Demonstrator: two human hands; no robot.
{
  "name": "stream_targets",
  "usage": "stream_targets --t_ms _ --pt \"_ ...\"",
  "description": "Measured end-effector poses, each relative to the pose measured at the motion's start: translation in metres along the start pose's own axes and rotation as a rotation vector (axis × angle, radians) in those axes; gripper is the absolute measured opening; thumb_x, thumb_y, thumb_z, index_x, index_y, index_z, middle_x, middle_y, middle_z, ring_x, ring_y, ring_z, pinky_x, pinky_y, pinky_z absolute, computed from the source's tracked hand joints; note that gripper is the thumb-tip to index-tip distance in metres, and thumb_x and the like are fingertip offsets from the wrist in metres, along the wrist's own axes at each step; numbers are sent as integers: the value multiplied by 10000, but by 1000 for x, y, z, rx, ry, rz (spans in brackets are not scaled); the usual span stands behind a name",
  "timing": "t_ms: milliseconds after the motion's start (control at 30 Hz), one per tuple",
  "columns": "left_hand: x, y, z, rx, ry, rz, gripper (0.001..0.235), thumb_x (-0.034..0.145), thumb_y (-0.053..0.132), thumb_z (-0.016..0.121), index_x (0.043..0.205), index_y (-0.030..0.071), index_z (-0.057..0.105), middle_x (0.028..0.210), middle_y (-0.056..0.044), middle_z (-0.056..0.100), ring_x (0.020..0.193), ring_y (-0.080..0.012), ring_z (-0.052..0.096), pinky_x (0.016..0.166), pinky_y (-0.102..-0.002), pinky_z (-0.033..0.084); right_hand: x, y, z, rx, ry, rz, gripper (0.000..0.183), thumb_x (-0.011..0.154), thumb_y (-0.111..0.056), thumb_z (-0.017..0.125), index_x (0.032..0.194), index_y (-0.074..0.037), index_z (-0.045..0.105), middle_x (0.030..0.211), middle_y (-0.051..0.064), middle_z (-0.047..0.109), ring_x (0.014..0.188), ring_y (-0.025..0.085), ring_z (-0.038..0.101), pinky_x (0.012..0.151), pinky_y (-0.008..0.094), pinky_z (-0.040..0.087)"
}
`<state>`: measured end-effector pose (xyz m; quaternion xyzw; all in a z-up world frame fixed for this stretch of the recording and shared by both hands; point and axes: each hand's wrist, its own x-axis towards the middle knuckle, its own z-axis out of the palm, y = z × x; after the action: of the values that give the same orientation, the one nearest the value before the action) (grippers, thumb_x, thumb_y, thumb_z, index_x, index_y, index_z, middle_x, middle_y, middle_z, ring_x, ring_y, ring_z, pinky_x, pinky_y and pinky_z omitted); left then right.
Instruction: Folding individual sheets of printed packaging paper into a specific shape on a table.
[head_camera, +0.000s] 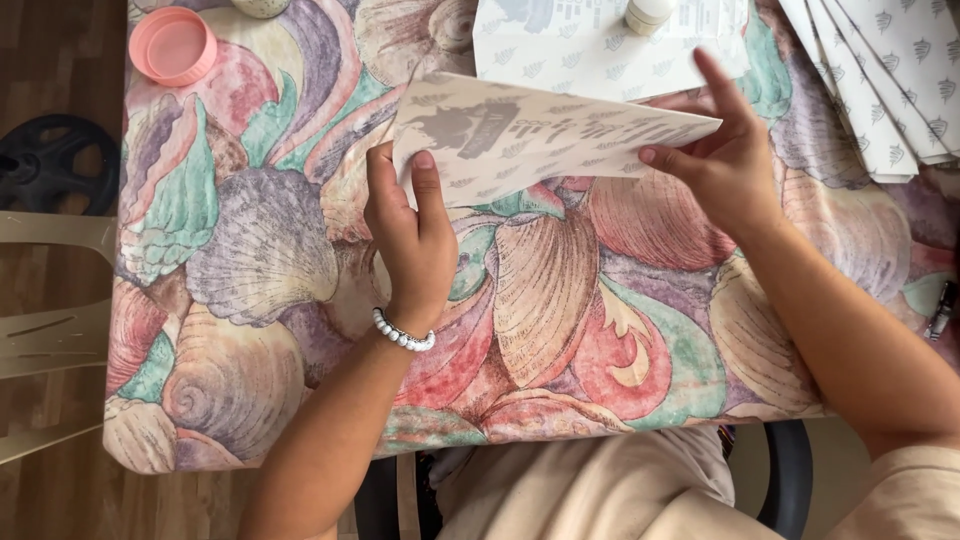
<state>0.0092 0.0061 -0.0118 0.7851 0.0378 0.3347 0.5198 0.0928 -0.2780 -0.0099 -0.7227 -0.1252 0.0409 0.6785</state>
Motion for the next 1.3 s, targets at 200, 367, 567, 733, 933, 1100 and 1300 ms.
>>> stream_targets --t_ms 200,367,567,733,933,1100,1300 --pt "0 1 0 -28 -5 9 233 1107 258 419 1108 30 471 748 11 311 627 -105 272 598 -306 347 13 -29 -2 -518 31 -833 292 1087 -21 807 1268 145 650 1237 316 645 1135 421 639 961 484 556" --pt "-1 3 1 -5 10 -4 225 1106 266 429 1119 44 466 741 8 337 605 -106 275 569 -316 285 13 -64 30 -655 7 -969 196 1092 26 820 1203 167 742 1160 313 674 1049 422 687 881 467 567" --pt "-2 2 0 -31 15 6 219 1107 241 434 1143 32 485 727 15 330 585 -96 260 576 -301 334 21 -63 36 -663 -23 -937 85 1097 152 838 1164 156 786 1039 262 690 914 352 670 785 398 518" --pt "-3 0 2 -58 26 44 281 1106 244 436 1233 -3 481 1025 -118 607 894 -202 584 893 -378 561 21 -63 36 -693 0 -886 53 1121 142 848 1153 154 808 1020 241 692 897 325 668 767 370 489" --pt "-1 1 1 -42 27 55 267 1107 250 430 1214 11 484 991 -97 589 843 -190 551 816 -356 512 21 -72 40 -698 -39 -856 52 1124 178 784 1082 147 787 1006 228 694 856 283 648 741 341 503" --pt "-2 0 1 -27 20 26 226 1107 265 429 1146 48 481 729 4 380 570 -104 294 557 -299 327 23 -69 39 -754 -65 -847 87 1131 127 752 1048 102 743 1008 180 689 825 257 599 742 351 486" --pt "-21 33 -30 -80 -223 -93 267 1096 352 456 943 135 430 670 76 290 531 -38 240 455 -214 193 4 -96 26 -940 -159 -796 98 1132 138 632 1063 84 676 1011 186 664 856 324 607 709 414 455"
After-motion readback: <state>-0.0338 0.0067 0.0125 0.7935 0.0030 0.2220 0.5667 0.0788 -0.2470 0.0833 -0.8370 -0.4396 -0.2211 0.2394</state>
